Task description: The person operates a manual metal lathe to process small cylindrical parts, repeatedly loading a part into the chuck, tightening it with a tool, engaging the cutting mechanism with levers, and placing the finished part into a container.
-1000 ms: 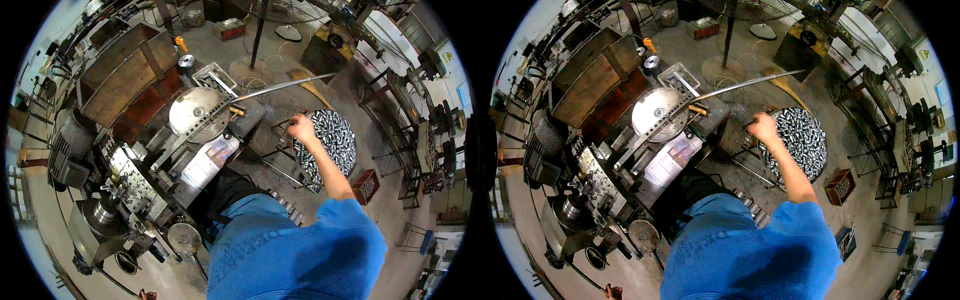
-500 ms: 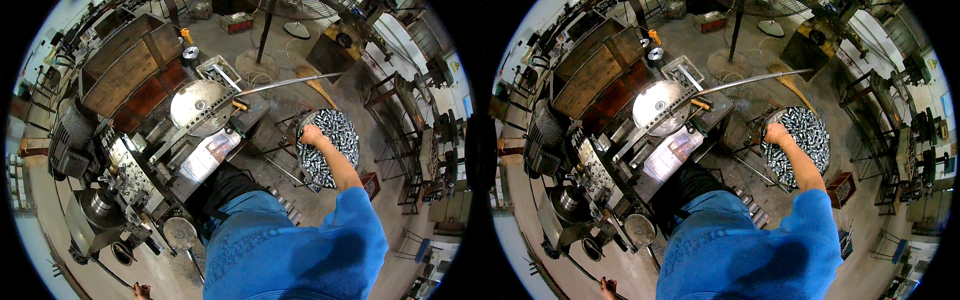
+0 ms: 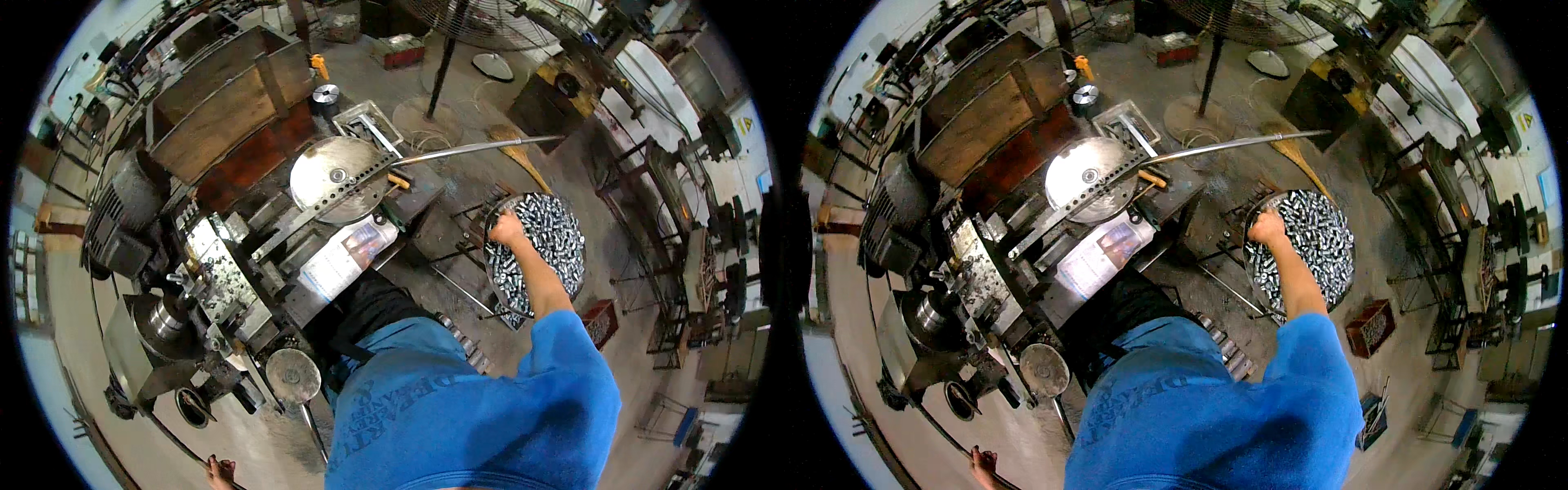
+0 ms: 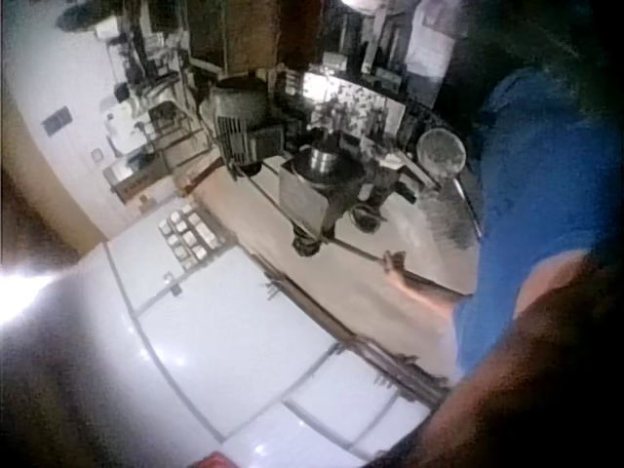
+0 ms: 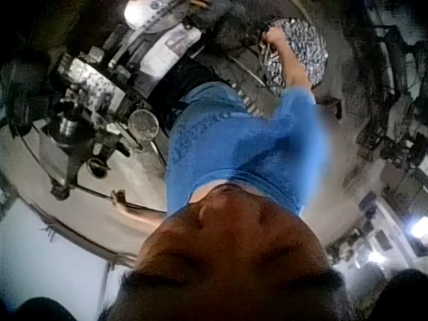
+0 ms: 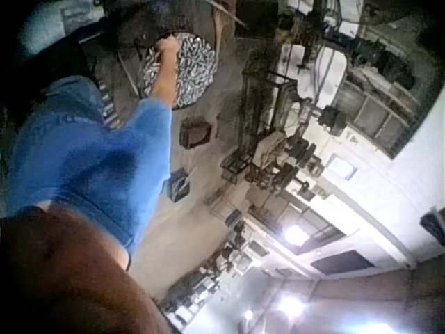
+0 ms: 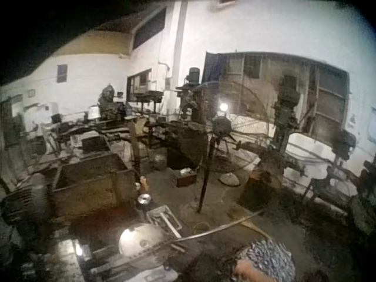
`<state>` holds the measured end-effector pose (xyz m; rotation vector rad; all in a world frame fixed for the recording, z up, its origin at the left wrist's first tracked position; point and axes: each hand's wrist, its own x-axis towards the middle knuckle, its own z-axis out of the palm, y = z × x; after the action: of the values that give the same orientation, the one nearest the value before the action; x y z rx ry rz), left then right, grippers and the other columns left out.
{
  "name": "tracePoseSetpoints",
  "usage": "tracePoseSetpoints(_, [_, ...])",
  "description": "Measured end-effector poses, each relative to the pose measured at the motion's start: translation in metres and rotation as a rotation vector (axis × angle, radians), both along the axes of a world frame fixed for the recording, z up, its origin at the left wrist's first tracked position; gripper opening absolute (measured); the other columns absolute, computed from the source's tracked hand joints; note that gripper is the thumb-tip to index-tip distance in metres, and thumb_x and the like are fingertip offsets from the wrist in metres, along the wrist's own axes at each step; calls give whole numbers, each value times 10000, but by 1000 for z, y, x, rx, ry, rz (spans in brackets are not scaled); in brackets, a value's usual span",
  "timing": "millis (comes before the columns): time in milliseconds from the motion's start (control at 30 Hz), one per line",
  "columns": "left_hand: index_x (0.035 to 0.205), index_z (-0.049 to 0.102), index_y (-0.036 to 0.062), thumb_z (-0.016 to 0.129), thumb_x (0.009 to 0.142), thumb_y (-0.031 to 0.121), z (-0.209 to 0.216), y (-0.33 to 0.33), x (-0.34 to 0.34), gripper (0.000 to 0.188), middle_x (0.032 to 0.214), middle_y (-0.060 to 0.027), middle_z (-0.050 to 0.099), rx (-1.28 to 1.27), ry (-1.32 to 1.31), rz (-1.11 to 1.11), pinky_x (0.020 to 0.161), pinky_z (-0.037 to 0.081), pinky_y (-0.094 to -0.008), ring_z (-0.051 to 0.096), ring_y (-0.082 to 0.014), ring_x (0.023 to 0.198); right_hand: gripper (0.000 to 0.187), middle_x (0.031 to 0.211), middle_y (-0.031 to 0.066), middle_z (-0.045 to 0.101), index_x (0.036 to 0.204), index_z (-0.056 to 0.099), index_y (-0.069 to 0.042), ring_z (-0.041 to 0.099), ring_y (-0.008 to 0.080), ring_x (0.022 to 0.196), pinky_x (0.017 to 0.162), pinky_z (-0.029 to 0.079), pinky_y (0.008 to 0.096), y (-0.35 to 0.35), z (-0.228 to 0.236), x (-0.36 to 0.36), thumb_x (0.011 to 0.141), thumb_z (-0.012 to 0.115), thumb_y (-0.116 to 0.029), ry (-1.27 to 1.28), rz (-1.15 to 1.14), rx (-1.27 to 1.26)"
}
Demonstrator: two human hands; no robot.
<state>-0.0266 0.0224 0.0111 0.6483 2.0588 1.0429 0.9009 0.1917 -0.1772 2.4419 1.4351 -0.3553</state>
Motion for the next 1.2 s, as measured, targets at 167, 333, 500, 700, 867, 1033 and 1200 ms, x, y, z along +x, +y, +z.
tracePoseSetpoints(167, [985, 534, -24, 655, 812, 256, -15, 4, -2, 351, 593, -30, 499, 112, -94, 110, 527, 499, -303, 516, -131, 518, 90, 625, 95, 596, 570, 643, -126, 570, 281, 663, 668, 460, 371, -31, -17, 29, 595, 642, -213, -254, 466, 520])
tracePoseSetpoints(333, [913, 546, -59, 651, 804, 254, 6, 7, 30, 348, 630, -65, 527, 156, 0, 135, 553, 524, -318, 551, -152, 571, 326, 1074, 195, 579, 992, 591, 96, 565, 271, 999, 882, 468, 389, -27, 79, -6, 842, 579, -194, 1329, -182, 1146])
tracePoseSetpoints(500, [889, 550, -42, 656, 802, 242, 9, 5, 32, 315, 630, -80, 560, 162, -41, 153, 531, 544, -318, 591, -173, 554, 367, 1043, 179, 615, 897, 646, 65, 588, 261, 966, 877, 445, 351, 46, 172, -96, 775, 619, -280, 1487, 65, 1064])
tracePoseSetpoints(700, [901, 549, -39, 644, 813, 209, 1, 3, 29, 280, 629, -79, 562, 221, -78, 174, 520, 542, -311, 587, -170, 547, 357, 1079, 240, 592, 858, 695, -29, 569, 305, 1024, 882, 425, 340, 133, 242, -296, 524, 589, -103, 947, 724, 668])
tracePoseSetpoints(867, [869, 570, -34, 619, 821, 170, 4, 3, 26, 215, 668, -80, 569, 195, 11, 106, 487, 516, -288, 578, -141, 558, 291, 1103, 162, 577, 756, 659, -3, 546, 332, 912, 810, 457, 386, 154, 321, -489, 510, 609, -151, 952, 1564, 720])
tracePoseSetpoints(1033, [982, 548, 2, 677, 713, 260, 30, -5, 60, 395, 772, -240, 587, -241, 761, 56, 672, 447, -440, 580, -403, 776, 270, 890, 198, 623, 727, 654, 19, 551, 326, 929, 798, 467, 366, 180, 305, -605, 544, 588, -168, 190, 1682, 319])
tracePoseSetpoints(1200, [976, 535, -9, 673, 725, 255, 17, -36, 67, 390, 755, -239, 583, -258, 692, 80, 659, 447, -447, 583, -405, 766, 263, 832, 221, 620, 742, 645, 50, 552, 354, 943, 836, 471, 395, 191, 282, -619, 578, 585, -147, 280, 1522, 273])
